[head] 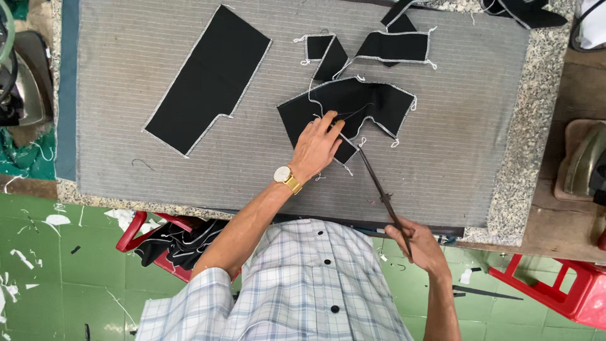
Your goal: The person uses large shears to cut a piece of black fabric on a gray cutting mat. They trim the edges of the fabric and cut it into several smaller pieces, moving the cut pieces aside. Finally, they place a white paper pattern on the mat.
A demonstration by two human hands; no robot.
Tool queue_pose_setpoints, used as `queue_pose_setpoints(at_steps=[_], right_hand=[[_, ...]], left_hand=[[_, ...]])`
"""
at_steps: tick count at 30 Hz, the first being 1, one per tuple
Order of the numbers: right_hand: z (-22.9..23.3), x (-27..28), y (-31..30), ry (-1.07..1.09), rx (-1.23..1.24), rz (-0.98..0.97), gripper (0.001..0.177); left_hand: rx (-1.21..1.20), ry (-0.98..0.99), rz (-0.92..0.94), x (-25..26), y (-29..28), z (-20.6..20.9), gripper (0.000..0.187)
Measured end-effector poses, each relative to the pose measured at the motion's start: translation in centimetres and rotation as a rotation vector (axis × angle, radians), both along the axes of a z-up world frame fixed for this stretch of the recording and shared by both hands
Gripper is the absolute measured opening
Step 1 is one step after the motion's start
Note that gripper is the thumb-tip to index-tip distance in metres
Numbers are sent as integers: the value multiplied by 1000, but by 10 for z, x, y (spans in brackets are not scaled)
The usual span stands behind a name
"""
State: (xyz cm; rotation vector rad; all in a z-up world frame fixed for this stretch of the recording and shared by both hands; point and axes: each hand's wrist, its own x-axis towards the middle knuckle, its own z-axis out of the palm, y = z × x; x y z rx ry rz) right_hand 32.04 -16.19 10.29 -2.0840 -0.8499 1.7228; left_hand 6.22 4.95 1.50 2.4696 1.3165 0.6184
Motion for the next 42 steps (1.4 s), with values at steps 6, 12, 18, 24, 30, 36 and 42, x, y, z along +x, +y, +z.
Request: queue_pose_setpoints(at_steps=[6, 12, 18, 24, 30, 36, 42], right_hand=[[4, 7, 9, -37, -16, 23, 58], [-1, 8, 8, -25, 11, 21, 55], [7, 3, 11, -89, 72, -23, 52], [26, 1, 3, -73, -60, -21, 58], [8, -6, 12, 75, 20, 43, 61], [13, -41, 48, 313, 80, 204, 72], [-7, -89, 82, 443, 73, 318, 57]], left_hand=[[-21, -9, -69, -4, 1, -2, 38], [-87, 33, -86, -3, 2, -7, 39], [39, 74, -8, -31, 5, -35, 7], [73, 125, 389, -158, 17, 54, 12], [81, -230, 563, -245, -2, 135, 10], [-251, -349, 311, -260, -47, 97, 6], [-295, -130, 295, -269, -90, 45, 21]])
